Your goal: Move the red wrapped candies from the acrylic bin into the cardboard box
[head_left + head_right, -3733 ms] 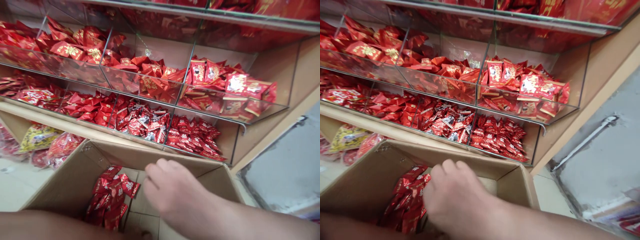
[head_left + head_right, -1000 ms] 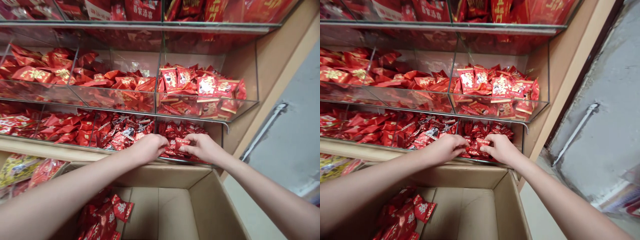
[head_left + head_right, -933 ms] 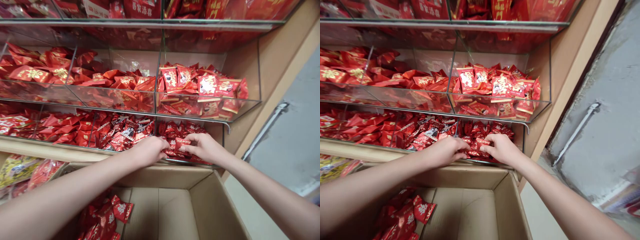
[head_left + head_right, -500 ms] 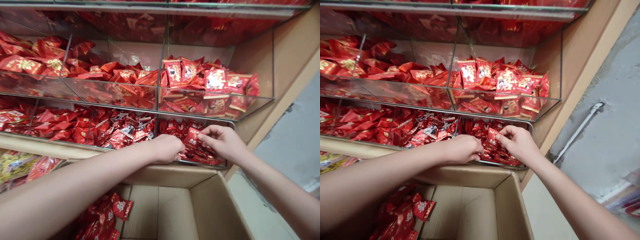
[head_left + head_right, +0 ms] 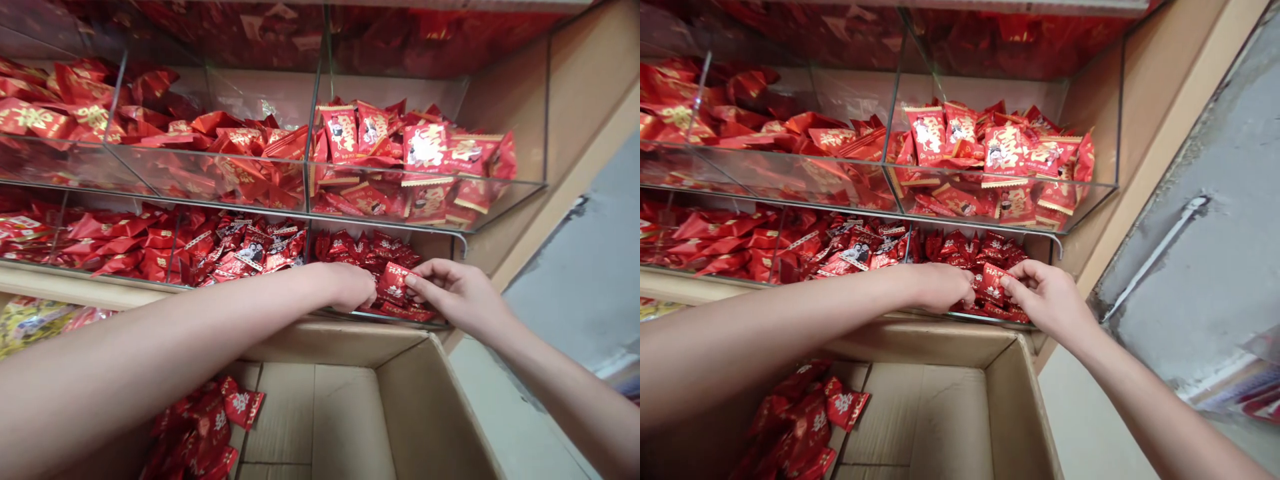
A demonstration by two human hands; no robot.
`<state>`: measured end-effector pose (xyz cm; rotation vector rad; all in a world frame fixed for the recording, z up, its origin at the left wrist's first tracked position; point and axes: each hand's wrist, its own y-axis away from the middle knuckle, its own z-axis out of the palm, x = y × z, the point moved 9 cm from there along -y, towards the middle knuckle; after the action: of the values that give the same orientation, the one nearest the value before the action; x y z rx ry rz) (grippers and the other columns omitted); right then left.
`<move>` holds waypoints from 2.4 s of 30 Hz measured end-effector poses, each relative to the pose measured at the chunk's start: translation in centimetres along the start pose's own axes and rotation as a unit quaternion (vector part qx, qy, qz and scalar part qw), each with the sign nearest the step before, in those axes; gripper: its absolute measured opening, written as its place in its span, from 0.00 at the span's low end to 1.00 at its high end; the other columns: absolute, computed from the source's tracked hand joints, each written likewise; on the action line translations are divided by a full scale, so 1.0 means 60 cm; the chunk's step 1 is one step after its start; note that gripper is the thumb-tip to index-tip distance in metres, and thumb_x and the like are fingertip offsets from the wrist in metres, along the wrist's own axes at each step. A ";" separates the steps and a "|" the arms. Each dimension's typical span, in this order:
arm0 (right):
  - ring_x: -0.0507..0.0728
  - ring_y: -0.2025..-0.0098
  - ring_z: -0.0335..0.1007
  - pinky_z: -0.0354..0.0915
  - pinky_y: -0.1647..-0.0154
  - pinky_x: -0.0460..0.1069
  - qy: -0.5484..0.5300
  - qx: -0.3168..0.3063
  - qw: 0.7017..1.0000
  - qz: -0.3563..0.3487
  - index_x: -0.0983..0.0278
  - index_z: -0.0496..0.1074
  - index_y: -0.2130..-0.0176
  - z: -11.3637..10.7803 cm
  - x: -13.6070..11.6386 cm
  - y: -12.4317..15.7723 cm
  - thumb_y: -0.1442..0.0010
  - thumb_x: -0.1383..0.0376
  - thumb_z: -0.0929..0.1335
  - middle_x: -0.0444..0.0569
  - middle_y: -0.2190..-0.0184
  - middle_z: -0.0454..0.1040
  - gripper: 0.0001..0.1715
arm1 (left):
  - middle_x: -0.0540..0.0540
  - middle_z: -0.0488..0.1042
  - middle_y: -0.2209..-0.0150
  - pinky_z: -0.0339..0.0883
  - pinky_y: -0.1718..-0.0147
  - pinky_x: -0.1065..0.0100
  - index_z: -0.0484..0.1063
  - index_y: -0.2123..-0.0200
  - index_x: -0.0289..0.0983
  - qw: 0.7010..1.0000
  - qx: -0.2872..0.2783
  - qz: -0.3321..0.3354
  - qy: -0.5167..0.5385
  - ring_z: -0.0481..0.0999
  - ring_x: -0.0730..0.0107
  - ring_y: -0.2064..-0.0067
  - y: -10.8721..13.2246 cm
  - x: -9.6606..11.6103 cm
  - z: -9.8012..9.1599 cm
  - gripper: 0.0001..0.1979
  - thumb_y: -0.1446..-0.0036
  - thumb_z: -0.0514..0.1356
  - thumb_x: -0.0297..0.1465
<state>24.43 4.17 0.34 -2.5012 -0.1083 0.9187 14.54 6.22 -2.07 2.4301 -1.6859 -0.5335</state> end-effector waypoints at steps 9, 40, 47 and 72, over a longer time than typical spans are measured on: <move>0.50 0.79 0.63 0.59 0.80 0.44 -0.018 -0.005 1.000 -0.003 0.65 0.69 0.70 0.000 -0.002 0.003 0.49 0.54 0.63 0.46 0.78 0.71 0.17 | 0.45 0.72 0.63 0.62 0.71 0.69 0.72 0.63 0.41 0.999 0.028 -0.023 -0.017 0.71 0.65 0.65 0.007 -0.014 -0.001 0.13 0.52 0.53 0.31; 0.51 0.77 0.65 0.61 0.79 0.45 -0.059 -0.011 0.998 0.030 0.64 0.68 0.71 0.004 0.002 0.010 0.50 0.54 0.64 0.46 0.77 0.70 0.15 | 0.46 0.71 0.80 0.53 0.81 0.70 0.74 0.76 0.34 0.998 -0.015 -0.051 0.025 0.63 0.72 0.81 -0.012 -0.028 0.001 0.07 0.61 0.57 0.28; 0.52 0.76 0.66 0.63 0.77 0.45 -0.093 -0.002 0.995 0.025 0.65 0.67 0.70 0.003 0.003 0.007 0.50 0.54 0.64 0.48 0.75 0.71 0.16 | 0.50 0.71 0.77 0.55 0.79 0.74 0.71 0.74 0.36 0.996 0.052 -0.041 0.064 0.63 0.76 0.79 0.012 -0.067 -0.001 0.08 0.57 0.53 0.28; 0.50 0.75 0.63 0.57 0.72 0.45 0.068 -0.122 0.990 -0.022 0.63 0.68 0.72 0.082 -0.027 -0.013 0.50 0.65 0.62 0.43 0.76 0.72 0.06 | 0.44 0.73 0.72 0.59 0.73 0.70 0.70 0.74 0.35 0.993 0.092 -0.061 0.031 0.69 0.68 0.72 0.034 -0.045 -0.005 0.09 0.52 0.51 0.31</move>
<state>20.16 6.47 -1.62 -2.7656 -0.2436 0.7532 12.02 7.94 -0.59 2.6608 -1.6370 -0.3267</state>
